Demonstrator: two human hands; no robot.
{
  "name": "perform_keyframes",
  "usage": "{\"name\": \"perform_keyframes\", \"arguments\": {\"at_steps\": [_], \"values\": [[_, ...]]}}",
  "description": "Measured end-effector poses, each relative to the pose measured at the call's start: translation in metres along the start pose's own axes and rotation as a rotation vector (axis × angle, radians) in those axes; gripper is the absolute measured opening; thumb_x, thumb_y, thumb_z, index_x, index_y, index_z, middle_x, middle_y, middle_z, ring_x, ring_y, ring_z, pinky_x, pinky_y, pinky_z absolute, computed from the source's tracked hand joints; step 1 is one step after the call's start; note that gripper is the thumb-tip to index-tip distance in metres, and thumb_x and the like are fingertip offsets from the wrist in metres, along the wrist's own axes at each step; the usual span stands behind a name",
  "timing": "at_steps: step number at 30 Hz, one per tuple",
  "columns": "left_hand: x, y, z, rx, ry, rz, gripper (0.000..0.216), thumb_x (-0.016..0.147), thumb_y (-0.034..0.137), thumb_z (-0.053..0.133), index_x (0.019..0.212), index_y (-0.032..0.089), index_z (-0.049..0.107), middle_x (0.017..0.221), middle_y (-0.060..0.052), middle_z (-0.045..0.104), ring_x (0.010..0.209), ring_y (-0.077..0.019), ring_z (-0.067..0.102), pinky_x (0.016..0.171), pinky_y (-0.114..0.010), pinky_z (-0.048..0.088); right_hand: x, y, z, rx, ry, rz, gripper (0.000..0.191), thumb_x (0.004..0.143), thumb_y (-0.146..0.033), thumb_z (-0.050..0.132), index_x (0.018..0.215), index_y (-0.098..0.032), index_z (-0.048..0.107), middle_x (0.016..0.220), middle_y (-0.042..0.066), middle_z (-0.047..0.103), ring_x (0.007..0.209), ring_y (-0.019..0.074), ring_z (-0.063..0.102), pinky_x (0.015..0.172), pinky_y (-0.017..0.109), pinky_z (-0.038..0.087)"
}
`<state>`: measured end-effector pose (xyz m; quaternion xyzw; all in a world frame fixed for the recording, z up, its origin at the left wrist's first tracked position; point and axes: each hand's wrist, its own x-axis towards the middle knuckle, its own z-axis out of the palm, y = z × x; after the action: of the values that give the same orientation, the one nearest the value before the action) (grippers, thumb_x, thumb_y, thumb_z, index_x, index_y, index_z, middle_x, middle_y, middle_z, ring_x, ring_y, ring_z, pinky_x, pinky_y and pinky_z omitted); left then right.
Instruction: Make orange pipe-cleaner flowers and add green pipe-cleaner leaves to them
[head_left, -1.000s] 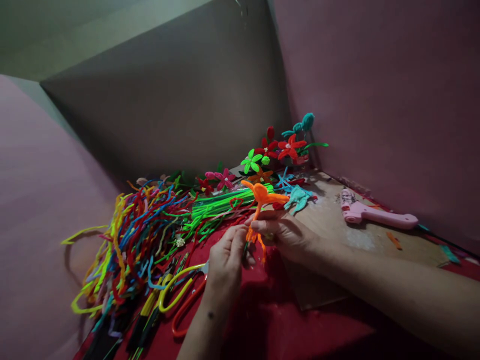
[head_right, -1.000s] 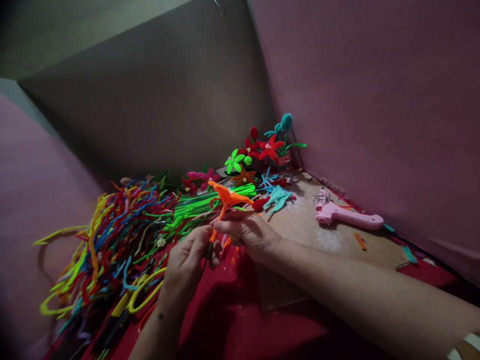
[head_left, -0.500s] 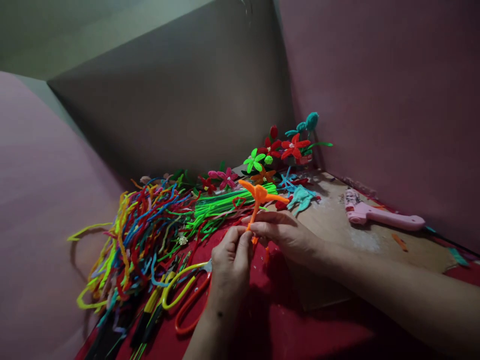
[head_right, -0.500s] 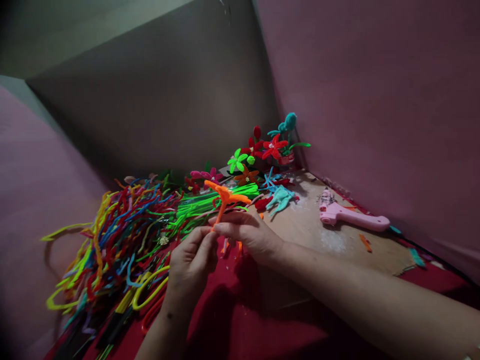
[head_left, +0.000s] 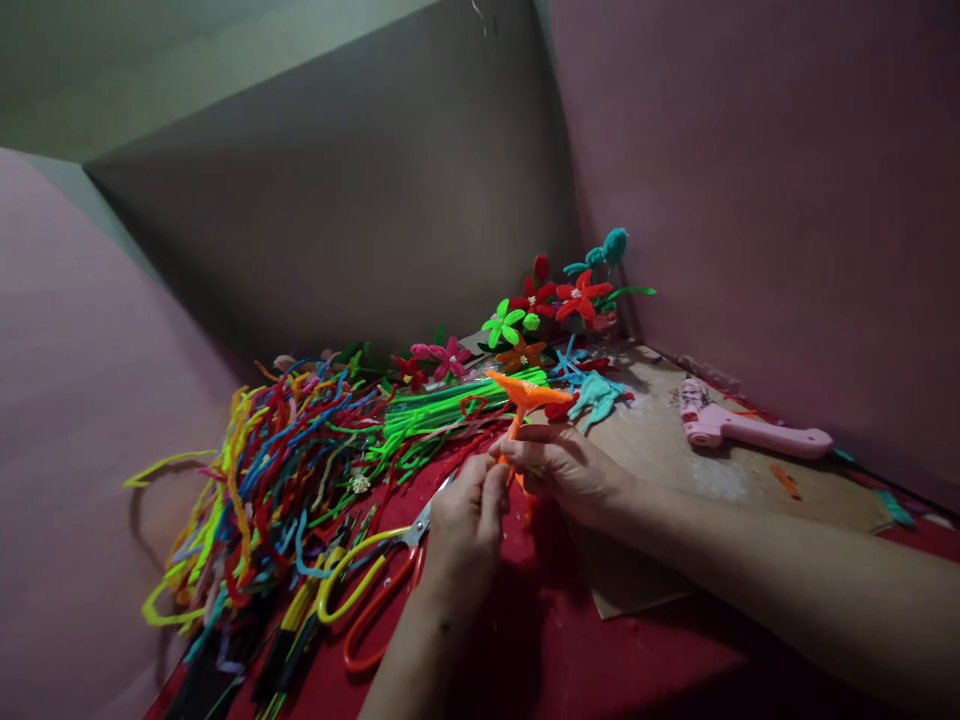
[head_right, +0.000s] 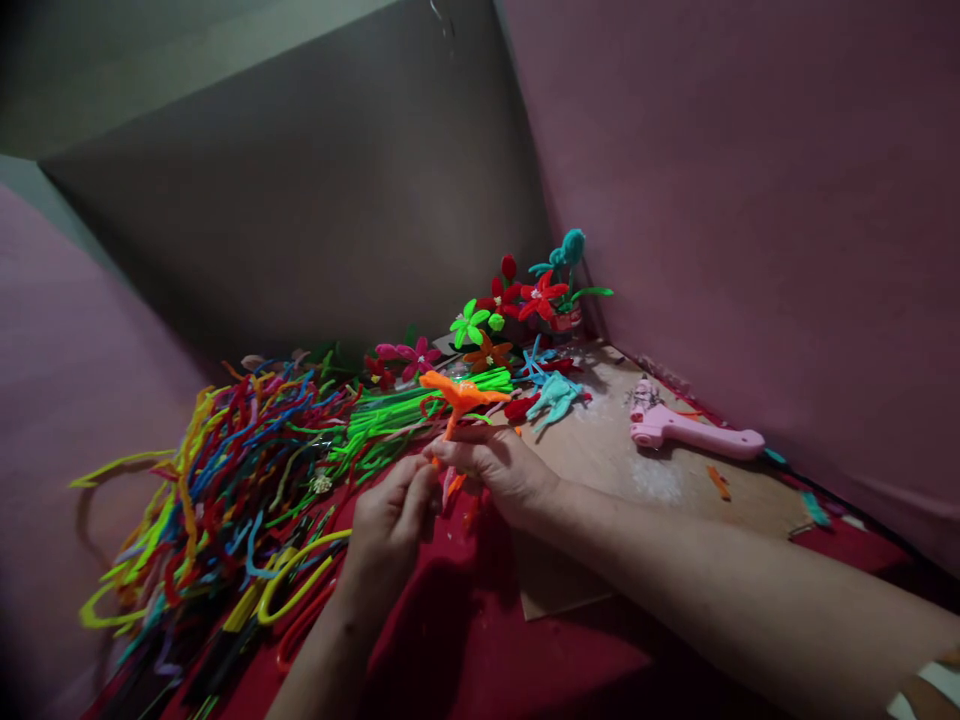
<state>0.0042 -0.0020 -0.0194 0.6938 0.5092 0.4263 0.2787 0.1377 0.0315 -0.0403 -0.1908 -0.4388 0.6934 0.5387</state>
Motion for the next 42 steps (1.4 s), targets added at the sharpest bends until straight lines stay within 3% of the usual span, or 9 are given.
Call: {"name": "perform_keyframes", "arguments": {"at_steps": [3, 7, 16, 21, 24, 29, 32, 36, 42], "values": [[-0.001, -0.01, 0.003, 0.429, 0.133, 0.242, 0.011, 0.08, 0.027, 0.052, 0.075, 0.019, 0.058, 0.061, 0.0, 0.053, 0.054, -0.0119, 0.048, 0.053, -0.022, 0.034, 0.0, 0.0, 0.001, -0.033, 0.046, 0.028, 0.02, 0.067, -0.031, 0.069, 0.077, -0.014, 0.068, 0.057, -0.003, 0.049, 0.046, 0.0052, 0.033, 0.044, 0.021, 0.024], [-0.002, -0.012, 0.002, 0.469, 0.149, 0.309, 0.014, 0.083, 0.019, 0.045, 0.078, 0.019, 0.058, 0.06, 0.001, 0.052, 0.053, -0.0109, 0.047, 0.055, -0.022, 0.033, 0.001, -0.006, 0.006, -0.141, -0.006, 0.007, 0.018, 0.067, -0.029, 0.069, 0.078, -0.015, 0.069, 0.062, -0.001, 0.057, 0.053, 0.0083, 0.045, 0.051, 0.023, 0.035], [-0.001, 0.007, -0.002, -0.61, -0.175, -0.269, 0.017, 0.082, 0.033, 0.052, 0.085, 0.017, 0.057, 0.045, 0.009, 0.035, 0.031, -0.0024, 0.021, 0.032, -0.014, 0.022, 0.003, -0.002, 0.0, 0.008, -0.158, 0.042, 0.02, 0.071, -0.025, 0.063, 0.088, -0.014, 0.069, 0.065, 0.0, 0.061, 0.057, 0.0094, 0.053, 0.053, 0.022, 0.038], [0.0, 0.003, -0.004, -1.0, -0.411, -0.319, 0.017, 0.081, 0.029, 0.052, 0.073, 0.015, 0.053, 0.042, 0.012, 0.028, 0.026, 0.0, 0.005, 0.022, -0.014, 0.021, -0.001, -0.008, 0.003, 0.039, -0.234, 0.023, 0.019, 0.073, -0.023, 0.063, 0.088, -0.014, 0.069, 0.061, 0.0, 0.059, 0.053, 0.0072, 0.049, 0.05, 0.021, 0.033], [0.0, 0.002, -0.005, -0.726, -0.362, -0.256, 0.022, 0.084, 0.035, 0.048, 0.073, 0.016, 0.053, 0.043, 0.01, 0.033, 0.026, -0.0018, 0.015, 0.027, -0.016, 0.026, -0.001, -0.008, 0.003, 0.03, -0.188, 0.004, 0.014, 0.072, -0.025, 0.064, 0.078, -0.012, 0.068, 0.058, -0.001, 0.055, 0.049, 0.0054, 0.043, 0.047, 0.021, 0.028], [0.001, -0.01, 0.002, 0.288, 0.075, 0.195, 0.017, 0.08, 0.029, 0.052, 0.068, 0.017, 0.054, 0.057, 0.001, 0.05, 0.047, -0.0088, 0.045, 0.048, -0.019, 0.033, 0.002, -0.003, 0.001, 0.019, -0.011, 0.015, 0.015, 0.069, -0.027, 0.066, 0.072, -0.013, 0.065, 0.052, -0.005, 0.043, 0.044, 0.004, 0.029, 0.042, 0.022, 0.017], [0.001, -0.021, 0.005, 0.528, 0.185, 0.369, 0.013, 0.081, 0.024, 0.048, 0.073, 0.019, 0.057, 0.056, 0.002, 0.049, 0.048, -0.0096, 0.043, 0.051, -0.021, 0.032, 0.001, -0.005, 0.003, -0.035, 0.008, 0.037, 0.016, 0.069, -0.029, 0.066, 0.066, -0.014, 0.061, 0.05, -0.006, 0.04, 0.043, 0.0044, 0.029, 0.041, 0.022, 0.018], [-0.001, -0.018, 0.003, 0.401, 0.166, 0.297, 0.016, 0.085, 0.024, 0.044, 0.085, 0.02, 0.059, 0.055, 0.004, 0.047, 0.047, -0.0083, 0.04, 0.051, -0.019, 0.033, -0.002, -0.014, 0.008, -0.102, -0.079, 0.042, 0.013, 0.067, -0.027, 0.067, 0.065, -0.014, 0.064, 0.055, -0.003, 0.049, 0.051, 0.0071, 0.042, 0.051, 0.022, 0.034], [-0.002, 0.004, -0.001, -0.267, -0.034, -0.146, 0.024, 0.082, 0.038, 0.05, 0.071, 0.017, 0.055, 0.047, 0.007, 0.036, 0.037, -0.0043, 0.029, 0.036, -0.016, 0.022, 0.001, -0.012, 0.002, -0.106, -0.136, -0.036, 0.013, 0.067, -0.021, 0.065, 0.078, -0.014, 0.07, 0.066, 0.0, 0.06, 0.063, 0.0101, 0.051, 0.06, 0.024, 0.039]]}}
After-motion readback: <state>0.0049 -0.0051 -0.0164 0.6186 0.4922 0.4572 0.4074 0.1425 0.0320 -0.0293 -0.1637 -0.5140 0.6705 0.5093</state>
